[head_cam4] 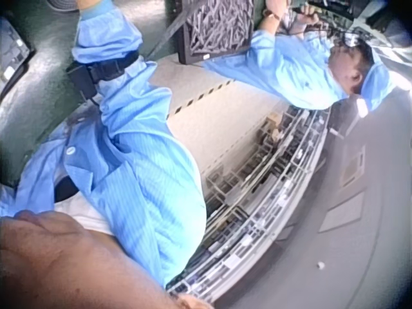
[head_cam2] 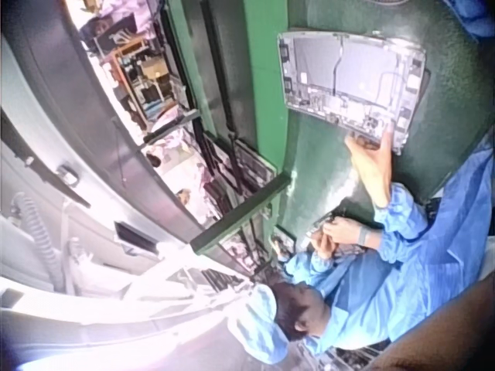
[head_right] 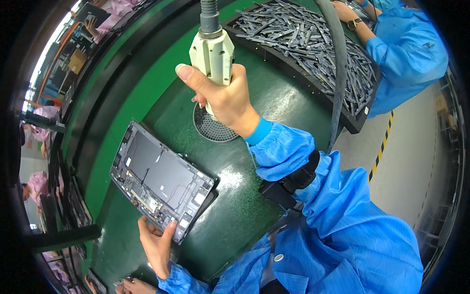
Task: The person assembles an electronic tablet by placing a circuit board, a battery, and a ribbon cable into a tablet case, then securing them with screws. The assembly is performed using a powered screwdriver and tweezers.
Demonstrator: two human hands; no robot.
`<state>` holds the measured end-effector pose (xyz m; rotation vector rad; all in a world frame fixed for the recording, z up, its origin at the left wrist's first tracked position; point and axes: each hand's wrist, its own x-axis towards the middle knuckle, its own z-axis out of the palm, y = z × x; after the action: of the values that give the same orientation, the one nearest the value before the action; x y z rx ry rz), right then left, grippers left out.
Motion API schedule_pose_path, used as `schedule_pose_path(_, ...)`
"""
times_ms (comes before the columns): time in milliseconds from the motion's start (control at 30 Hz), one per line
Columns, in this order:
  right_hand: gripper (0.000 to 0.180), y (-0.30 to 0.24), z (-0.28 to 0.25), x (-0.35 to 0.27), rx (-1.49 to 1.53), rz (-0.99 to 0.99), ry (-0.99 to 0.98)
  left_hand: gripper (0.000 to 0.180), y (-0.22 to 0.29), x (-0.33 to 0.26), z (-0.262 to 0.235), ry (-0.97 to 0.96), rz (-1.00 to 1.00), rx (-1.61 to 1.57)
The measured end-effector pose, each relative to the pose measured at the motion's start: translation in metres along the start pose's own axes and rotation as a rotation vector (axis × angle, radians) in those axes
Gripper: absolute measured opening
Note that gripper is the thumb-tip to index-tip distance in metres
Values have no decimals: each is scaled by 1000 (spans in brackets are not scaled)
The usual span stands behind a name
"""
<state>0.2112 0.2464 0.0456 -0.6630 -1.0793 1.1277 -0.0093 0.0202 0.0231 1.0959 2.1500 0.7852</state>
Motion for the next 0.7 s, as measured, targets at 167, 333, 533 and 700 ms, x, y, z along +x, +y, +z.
schedule_pose_path(167, 28, 0, 6, 1, 50, -9, 13, 64, 0, -1, -1, 16, -12, 24)
schedule_pose_path(333, 29, -5, 14, -3, -12, 53, 18, 71, 15, -4, 4, 71, -39, -4)
schedule_pose_path(533, 26, -3, 18, -12, -72, 104, -89, 89, 12, -1, 8, 80, 82, 24)
schedule_pose_path(700, 26, -4, 23, -16, -24, -21, -16, 109, 5, -5, 4, 149, 120, 125)
